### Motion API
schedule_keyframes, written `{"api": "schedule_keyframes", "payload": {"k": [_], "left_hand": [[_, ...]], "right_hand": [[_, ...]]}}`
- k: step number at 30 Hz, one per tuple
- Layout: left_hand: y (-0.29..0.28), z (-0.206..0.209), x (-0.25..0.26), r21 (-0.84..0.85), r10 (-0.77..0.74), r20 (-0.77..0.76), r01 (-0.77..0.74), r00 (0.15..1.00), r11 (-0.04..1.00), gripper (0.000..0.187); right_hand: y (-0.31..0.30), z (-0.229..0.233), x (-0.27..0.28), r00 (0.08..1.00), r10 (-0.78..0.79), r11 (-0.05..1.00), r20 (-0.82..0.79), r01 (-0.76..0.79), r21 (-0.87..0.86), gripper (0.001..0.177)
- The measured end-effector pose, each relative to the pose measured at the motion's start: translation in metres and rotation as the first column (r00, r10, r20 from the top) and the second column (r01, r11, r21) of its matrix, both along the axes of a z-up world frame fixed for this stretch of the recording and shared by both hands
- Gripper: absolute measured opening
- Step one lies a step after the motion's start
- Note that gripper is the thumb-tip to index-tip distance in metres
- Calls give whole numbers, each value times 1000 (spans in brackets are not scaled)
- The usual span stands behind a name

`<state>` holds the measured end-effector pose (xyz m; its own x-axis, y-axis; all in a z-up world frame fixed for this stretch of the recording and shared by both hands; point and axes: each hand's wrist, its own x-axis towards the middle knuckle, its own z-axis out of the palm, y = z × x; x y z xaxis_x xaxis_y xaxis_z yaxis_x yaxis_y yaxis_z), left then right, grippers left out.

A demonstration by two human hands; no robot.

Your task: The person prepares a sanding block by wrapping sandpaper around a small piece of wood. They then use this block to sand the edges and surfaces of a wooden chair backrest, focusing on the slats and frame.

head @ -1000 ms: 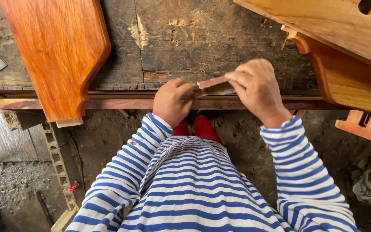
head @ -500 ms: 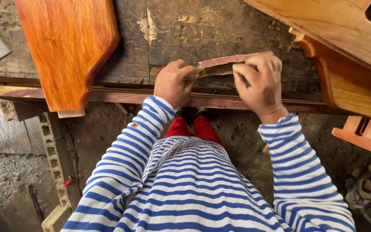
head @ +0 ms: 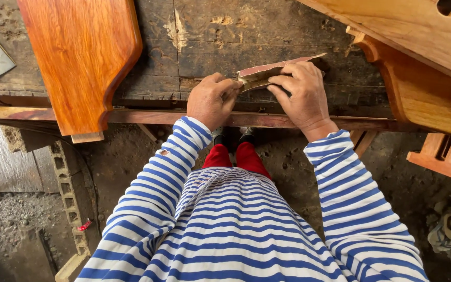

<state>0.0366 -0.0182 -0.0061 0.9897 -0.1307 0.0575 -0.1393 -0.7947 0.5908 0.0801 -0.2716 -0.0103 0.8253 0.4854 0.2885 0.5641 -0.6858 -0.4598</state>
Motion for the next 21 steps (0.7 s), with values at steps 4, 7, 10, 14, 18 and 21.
{"api": "schedule_keyframes", "payload": {"k": [4,7,10,14,18,21], "left_hand": [[-1,0,-1,-18,0,-12,0,1000,1000,5],[-3,-1,-1,-14,9,-7,-9,1000,1000,9],[-4,2,0,2,21,3,-21,1000,1000,13],[-11,17,1,35,0,81,-3,997,999,21],[-19,26,-2,94,6,165,-21,986,995,29],[-20,24,-6,151,19,106,-35,994,988,40]], "right_hand": [[4,15,5,997,4,999,-81,-1,47,12],[6,21,10,981,-2,992,-192,26,123,13],[7,19,16,963,-4,987,-268,47,153,19],[6,18,17,952,2,980,-307,59,189,16],[6,15,19,943,3,980,-332,63,187,10],[6,16,19,937,17,980,-348,54,193,9]]}}
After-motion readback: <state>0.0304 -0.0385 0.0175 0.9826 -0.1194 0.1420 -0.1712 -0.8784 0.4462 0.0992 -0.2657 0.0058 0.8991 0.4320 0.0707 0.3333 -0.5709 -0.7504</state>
